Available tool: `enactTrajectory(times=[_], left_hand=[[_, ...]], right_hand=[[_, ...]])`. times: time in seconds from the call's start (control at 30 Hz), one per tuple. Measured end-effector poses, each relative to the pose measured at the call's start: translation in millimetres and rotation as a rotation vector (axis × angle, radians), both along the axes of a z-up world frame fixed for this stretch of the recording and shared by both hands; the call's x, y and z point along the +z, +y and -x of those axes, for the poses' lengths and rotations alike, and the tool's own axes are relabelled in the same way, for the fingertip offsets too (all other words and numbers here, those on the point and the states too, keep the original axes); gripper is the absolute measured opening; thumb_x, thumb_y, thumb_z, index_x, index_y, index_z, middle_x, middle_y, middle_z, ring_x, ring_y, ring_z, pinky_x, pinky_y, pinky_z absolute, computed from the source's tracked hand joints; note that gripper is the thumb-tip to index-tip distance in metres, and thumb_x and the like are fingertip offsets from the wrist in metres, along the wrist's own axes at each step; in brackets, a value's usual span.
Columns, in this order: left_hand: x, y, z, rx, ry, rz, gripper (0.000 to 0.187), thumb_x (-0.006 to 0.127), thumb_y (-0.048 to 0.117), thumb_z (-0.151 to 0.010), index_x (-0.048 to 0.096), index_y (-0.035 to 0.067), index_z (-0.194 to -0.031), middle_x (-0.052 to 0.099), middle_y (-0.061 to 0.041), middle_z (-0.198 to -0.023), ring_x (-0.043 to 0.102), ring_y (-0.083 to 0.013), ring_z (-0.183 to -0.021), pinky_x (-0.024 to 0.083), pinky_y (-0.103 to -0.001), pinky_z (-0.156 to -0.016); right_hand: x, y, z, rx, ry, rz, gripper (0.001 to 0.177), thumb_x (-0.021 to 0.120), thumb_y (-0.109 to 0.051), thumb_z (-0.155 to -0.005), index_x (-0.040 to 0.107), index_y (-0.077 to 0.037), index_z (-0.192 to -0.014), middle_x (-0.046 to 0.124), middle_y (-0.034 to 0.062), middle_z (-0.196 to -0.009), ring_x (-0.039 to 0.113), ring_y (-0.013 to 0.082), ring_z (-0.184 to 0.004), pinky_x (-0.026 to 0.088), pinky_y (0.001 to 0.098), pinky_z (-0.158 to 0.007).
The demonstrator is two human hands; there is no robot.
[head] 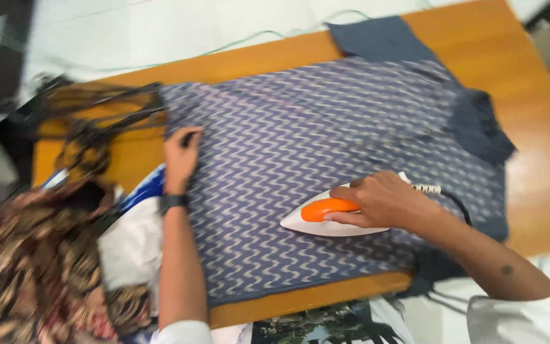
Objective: Ironing a blue patterned shirt on a wooden table
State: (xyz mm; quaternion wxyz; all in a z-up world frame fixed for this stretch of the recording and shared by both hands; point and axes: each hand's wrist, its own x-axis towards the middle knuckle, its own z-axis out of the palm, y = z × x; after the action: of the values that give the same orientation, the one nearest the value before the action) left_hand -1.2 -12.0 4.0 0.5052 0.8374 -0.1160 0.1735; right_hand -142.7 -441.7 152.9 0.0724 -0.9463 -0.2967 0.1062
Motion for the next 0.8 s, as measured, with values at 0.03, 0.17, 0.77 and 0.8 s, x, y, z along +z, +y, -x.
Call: enactTrajectory(times=[0.03, 0.17, 0.77, 0.8], left_hand=[[-4.4, 3.5, -2.5, 0.037, 0.012, -0.008, 0.017, 0.062, -0.008, -0.098, 0.075, -0.001, -0.106, 0.072, -0.024, -0.103, 0.068, -0.0384, -0.107, 0.048, -0.048, -0.101], [-10.3, 8.7, -5.0, 0.001, 0.009, -0.051, 0.018, 0.063, -0.008, -0.101, 0.075, 0.002, -0.110, 0.072, -0.023, -0.106, 0.067, -0.0380, -0.111, 0.048, -0.047, -0.102], [-15.9, 9.1, -9.5, 0.110, -0.004, -0.098, 0.015, 0.062, 0.003, -0.099, 0.075, 0.007, -0.105, 0.076, -0.009, -0.108, 0.069, -0.0209, -0.103, 0.051, -0.033, -0.097], [-15.9, 8.4, -9.2, 0.089, -0.013, -0.085, 0.015, 0.063, 0.006, -0.099, 0.076, 0.008, -0.105, 0.076, -0.008, -0.107, 0.070, -0.0202, -0.103, 0.051, -0.032, -0.097]], right_hand=[[2.9, -14.4, 6.5, 0.005, -0.031, 0.023, 0.046, 0.059, -0.071, -0.088, 0.072, -0.034, -0.111, 0.076, 0.0141, -0.076, 0.077, 0.0408, -0.071, 0.061, 0.0487, -0.065], [-16.0, -106.7, 23.8, -0.036, -0.087, -0.067, 0.039, 0.068, -0.071, -0.081, 0.075, -0.037, -0.100, 0.075, 0.0065, -0.068, 0.076, 0.0350, -0.065, 0.059, 0.0439, -0.059], [-16.1, -35.8, 14.0, 0.144, -0.007, -0.123, 0.054, 0.061, -0.067, -0.084, 0.070, -0.031, -0.124, 0.080, 0.0005, -0.105, 0.076, 0.0316, -0.085, 0.055, 0.0472, -0.063], [-19.3, -19.0, 12.4, 0.171, 0.011, -0.089, 0.053, 0.059, -0.065, -0.087, 0.064, -0.034, -0.130, 0.078, -0.0007, -0.103, 0.076, 0.0312, -0.083, 0.056, 0.0469, -0.062]])
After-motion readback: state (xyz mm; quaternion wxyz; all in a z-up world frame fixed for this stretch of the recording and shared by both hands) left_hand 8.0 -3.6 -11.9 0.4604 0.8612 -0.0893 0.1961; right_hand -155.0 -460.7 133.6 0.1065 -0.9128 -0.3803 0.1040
